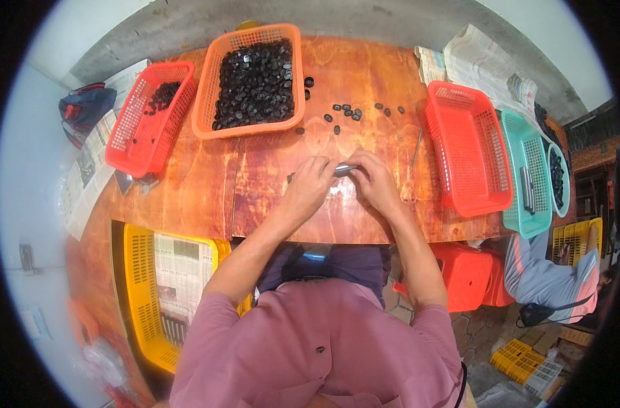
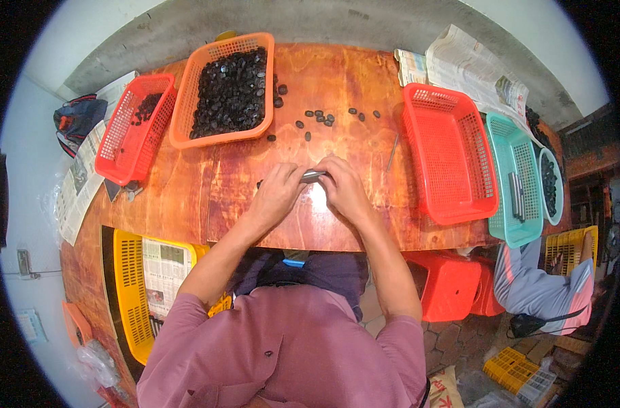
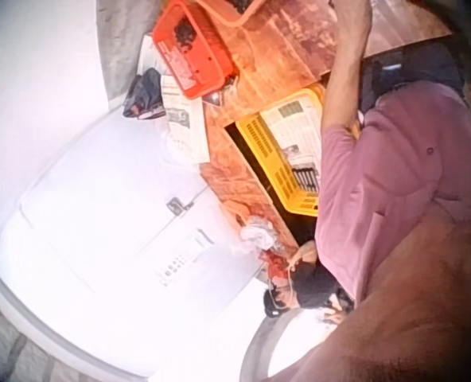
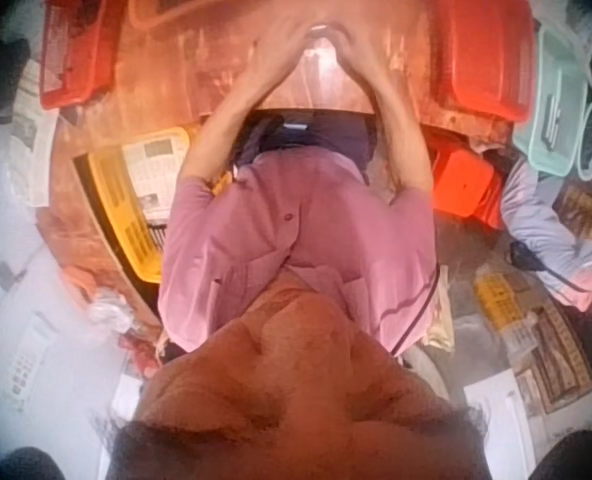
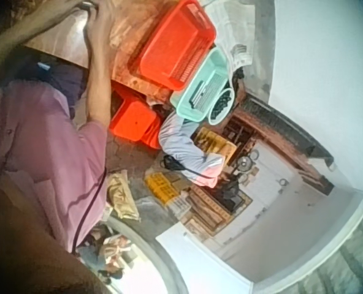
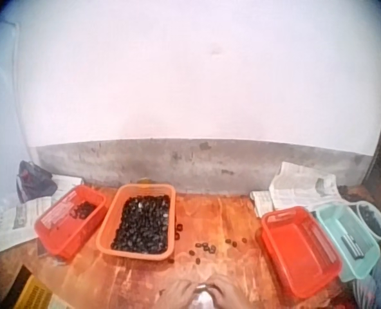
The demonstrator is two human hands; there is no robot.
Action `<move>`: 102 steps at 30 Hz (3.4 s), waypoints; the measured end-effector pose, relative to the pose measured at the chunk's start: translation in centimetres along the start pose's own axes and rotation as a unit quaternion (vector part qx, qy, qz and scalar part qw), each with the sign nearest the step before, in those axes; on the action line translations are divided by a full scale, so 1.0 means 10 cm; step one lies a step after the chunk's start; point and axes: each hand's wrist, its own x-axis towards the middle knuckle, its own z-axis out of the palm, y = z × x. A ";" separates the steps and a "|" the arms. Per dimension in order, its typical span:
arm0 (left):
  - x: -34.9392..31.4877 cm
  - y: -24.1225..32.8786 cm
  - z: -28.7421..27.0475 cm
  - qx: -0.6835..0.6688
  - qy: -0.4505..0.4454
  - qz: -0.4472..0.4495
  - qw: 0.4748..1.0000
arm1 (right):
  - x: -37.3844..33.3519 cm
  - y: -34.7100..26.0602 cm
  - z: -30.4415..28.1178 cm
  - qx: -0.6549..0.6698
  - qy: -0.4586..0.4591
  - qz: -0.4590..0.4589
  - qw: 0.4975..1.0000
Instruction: The person repeatedly picks up small dark dried fruit pieces from a table, places each into a cylindrical metal tool, and presses to split or crush them. The processed pieces are dropped back onto the table while the person continues the cycle. Another person works nearby at the same table.
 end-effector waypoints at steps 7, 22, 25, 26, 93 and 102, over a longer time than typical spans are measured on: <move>-0.02 0.09 -0.04 0.002 -0.013 -0.017 1.000 | -0.15 0.09 0.07 -0.013 0.025 -0.014 1.000; 0.03 0.00 -0.13 0.037 -0.030 0.011 0.999 | 0.40 -0.04 0.13 -0.091 0.031 0.100 0.990; 0.04 -0.04 -0.12 0.060 -0.044 0.031 0.997 | 0.49 0.03 0.35 -0.184 0.060 0.069 0.979; 0.06 -0.04 -0.13 0.058 -0.050 0.034 0.997 | 0.49 0.09 0.41 -0.210 0.073 0.051 0.974; 0.12 0.04 -0.31 -0.658 -0.034 -0.471 0.587 | 0.35 0.18 0.40 0.128 0.241 0.150 0.950; 0.05 0.17 -0.29 -0.604 -0.026 -0.442 0.663 | 0.34 0.18 0.39 0.106 0.222 0.163 0.955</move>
